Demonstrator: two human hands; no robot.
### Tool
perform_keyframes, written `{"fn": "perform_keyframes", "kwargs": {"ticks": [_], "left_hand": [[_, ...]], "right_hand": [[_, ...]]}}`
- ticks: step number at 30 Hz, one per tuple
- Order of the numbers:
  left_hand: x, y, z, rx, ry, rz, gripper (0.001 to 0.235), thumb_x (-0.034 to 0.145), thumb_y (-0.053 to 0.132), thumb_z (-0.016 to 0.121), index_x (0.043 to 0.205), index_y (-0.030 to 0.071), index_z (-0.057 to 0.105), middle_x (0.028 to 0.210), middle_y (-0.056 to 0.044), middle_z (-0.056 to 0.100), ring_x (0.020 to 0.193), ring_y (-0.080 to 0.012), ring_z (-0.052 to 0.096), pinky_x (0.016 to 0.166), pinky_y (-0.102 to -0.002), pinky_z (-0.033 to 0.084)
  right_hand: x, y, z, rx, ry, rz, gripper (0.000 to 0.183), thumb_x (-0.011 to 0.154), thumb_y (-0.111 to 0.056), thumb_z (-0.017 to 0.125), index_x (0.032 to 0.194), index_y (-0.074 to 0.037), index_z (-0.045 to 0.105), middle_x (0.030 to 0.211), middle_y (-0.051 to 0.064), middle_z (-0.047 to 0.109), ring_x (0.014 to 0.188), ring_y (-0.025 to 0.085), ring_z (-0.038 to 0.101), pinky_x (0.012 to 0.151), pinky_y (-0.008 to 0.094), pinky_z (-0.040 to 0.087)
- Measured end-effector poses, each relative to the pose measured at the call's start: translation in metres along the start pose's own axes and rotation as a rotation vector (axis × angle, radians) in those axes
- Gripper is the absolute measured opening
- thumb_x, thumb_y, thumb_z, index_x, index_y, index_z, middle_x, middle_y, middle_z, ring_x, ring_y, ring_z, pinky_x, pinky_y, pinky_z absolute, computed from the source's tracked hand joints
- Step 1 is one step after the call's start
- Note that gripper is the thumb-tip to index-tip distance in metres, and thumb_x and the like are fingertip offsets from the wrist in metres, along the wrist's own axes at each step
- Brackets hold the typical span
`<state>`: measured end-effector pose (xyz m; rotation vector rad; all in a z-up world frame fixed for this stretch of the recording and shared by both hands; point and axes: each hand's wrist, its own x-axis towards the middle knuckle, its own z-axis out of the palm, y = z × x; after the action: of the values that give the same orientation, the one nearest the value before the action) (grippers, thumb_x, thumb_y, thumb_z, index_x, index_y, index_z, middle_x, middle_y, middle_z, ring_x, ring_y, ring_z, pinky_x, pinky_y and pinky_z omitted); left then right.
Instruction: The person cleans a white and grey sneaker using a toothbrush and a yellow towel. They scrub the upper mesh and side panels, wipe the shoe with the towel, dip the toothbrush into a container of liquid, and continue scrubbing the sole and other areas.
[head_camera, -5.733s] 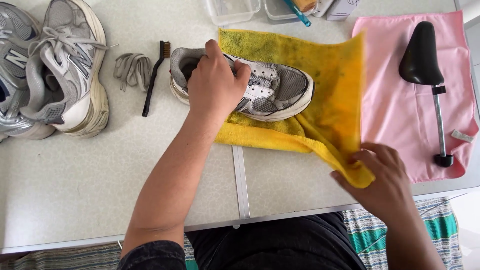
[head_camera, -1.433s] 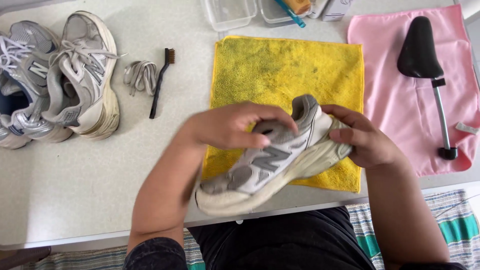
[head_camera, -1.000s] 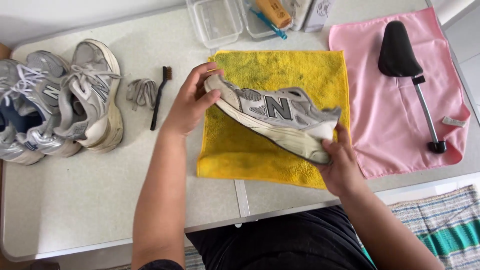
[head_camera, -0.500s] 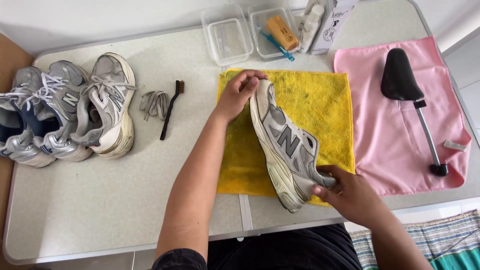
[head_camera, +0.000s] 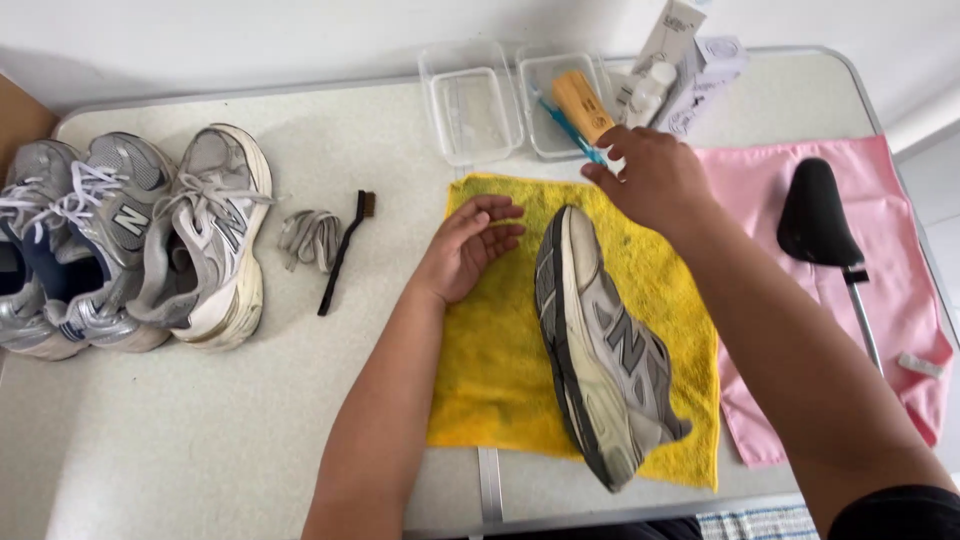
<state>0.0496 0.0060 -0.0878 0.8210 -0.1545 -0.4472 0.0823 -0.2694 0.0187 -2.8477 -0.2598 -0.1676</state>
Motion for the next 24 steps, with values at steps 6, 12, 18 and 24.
{"fn": "perform_keyframes", "kwargs": {"ticks": [6,12,18,24], "left_hand": [[0.004,0.000,0.002,-0.016,-0.019,-0.062,0.043,0.098,0.021,0.061,0.137,0.004,0.058,0.133,-0.020,0.066,0.114,-0.0295,0.070,0.098,-0.041,0.058],[0.002,0.003,0.005,-0.073,-0.037,-0.064,0.046,0.095,0.021,0.061,0.136,0.001,0.056,0.128,-0.021,0.065,0.110,-0.0303,0.070,0.095,-0.043,0.059],[0.002,0.002,0.003,-0.118,-0.037,-0.076,0.049,0.094,0.020,0.061,0.137,-0.001,0.055,0.128,-0.023,0.064,0.111,-0.0306,0.070,0.095,-0.043,0.060],[-0.001,0.019,0.010,-0.118,-0.084,-0.135,0.041,0.098,0.018,0.064,0.135,0.003,0.056,0.132,-0.019,0.063,0.113,-0.0302,0.068,0.095,-0.039,0.056]], "right_hand": [[0.025,0.022,0.041,-0.114,-0.066,0.049,0.028,0.092,-0.038,0.066,0.115,-0.022,0.071,0.091,0.005,0.074,0.084,0.035,0.075,0.074,0.051,0.061],[0.013,0.039,0.031,-0.003,0.140,0.006,0.028,0.095,-0.022,0.062,0.120,-0.019,0.073,0.095,0.008,0.065,0.089,0.036,0.072,0.075,0.049,0.060],[0.004,0.015,0.019,0.225,0.035,-0.041,0.036,0.100,-0.018,0.056,0.130,-0.004,0.071,0.098,0.023,0.070,0.093,0.047,0.070,0.075,0.057,0.057],[-0.002,0.003,-0.030,0.138,-0.227,0.023,0.044,0.102,-0.013,0.046,0.140,-0.001,0.064,0.115,0.023,0.074,0.075,0.038,0.072,0.074,0.052,0.059]]}}
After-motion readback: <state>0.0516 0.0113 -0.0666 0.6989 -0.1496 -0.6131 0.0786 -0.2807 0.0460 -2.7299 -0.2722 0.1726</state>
